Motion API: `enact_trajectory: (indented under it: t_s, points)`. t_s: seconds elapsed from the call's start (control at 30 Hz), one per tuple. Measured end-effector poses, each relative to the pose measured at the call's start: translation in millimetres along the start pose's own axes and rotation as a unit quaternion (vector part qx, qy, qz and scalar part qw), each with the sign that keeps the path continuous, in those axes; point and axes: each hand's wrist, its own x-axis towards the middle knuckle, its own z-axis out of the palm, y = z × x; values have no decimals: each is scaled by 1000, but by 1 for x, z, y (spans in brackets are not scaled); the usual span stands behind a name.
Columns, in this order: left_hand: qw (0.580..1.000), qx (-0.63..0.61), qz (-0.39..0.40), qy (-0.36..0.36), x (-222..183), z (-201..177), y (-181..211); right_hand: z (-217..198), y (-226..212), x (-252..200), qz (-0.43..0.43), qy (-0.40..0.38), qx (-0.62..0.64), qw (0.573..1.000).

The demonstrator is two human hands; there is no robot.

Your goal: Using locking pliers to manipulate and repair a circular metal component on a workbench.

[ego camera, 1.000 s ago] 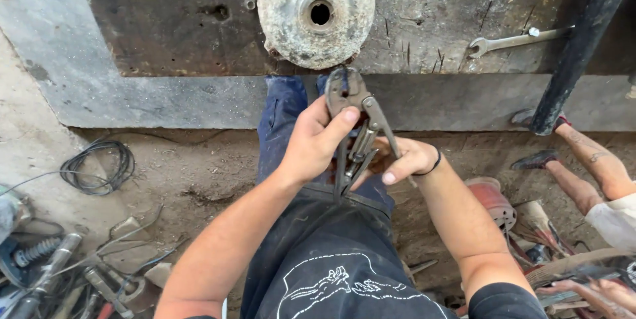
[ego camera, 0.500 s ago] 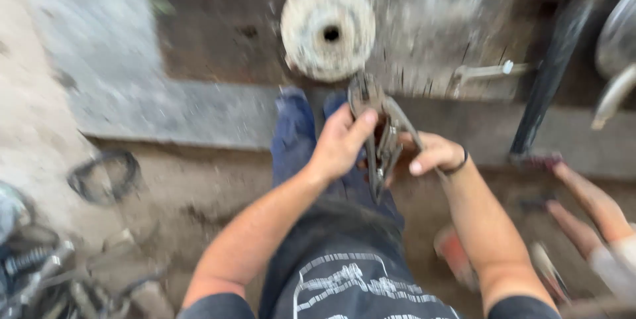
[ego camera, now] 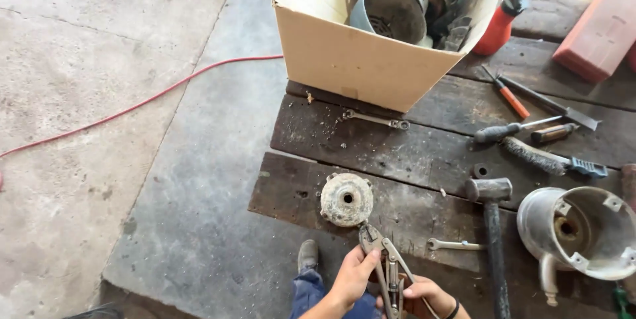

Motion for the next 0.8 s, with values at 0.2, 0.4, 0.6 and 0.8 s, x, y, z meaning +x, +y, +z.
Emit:
enact_trajectory:
  t_s: [0.2, 0.4, 0.6, 0.8]
  points:
    - [965, 263, 2, 17, -4, -13, 35, -18, 10, 24, -67, -97, -40, 992]
    - [962, 259, -9, -92, -22, -24, 56, 20, 31, 3, -80, -113, -171, 976]
    - [994, 90, 44, -55, -41, -13, 19, 18, 74, 15, -211, 141, -433, 865]
    - [986, 89, 95, -105, -57, 15, 48, 28, 84, 6, -449, 200, -323, 809]
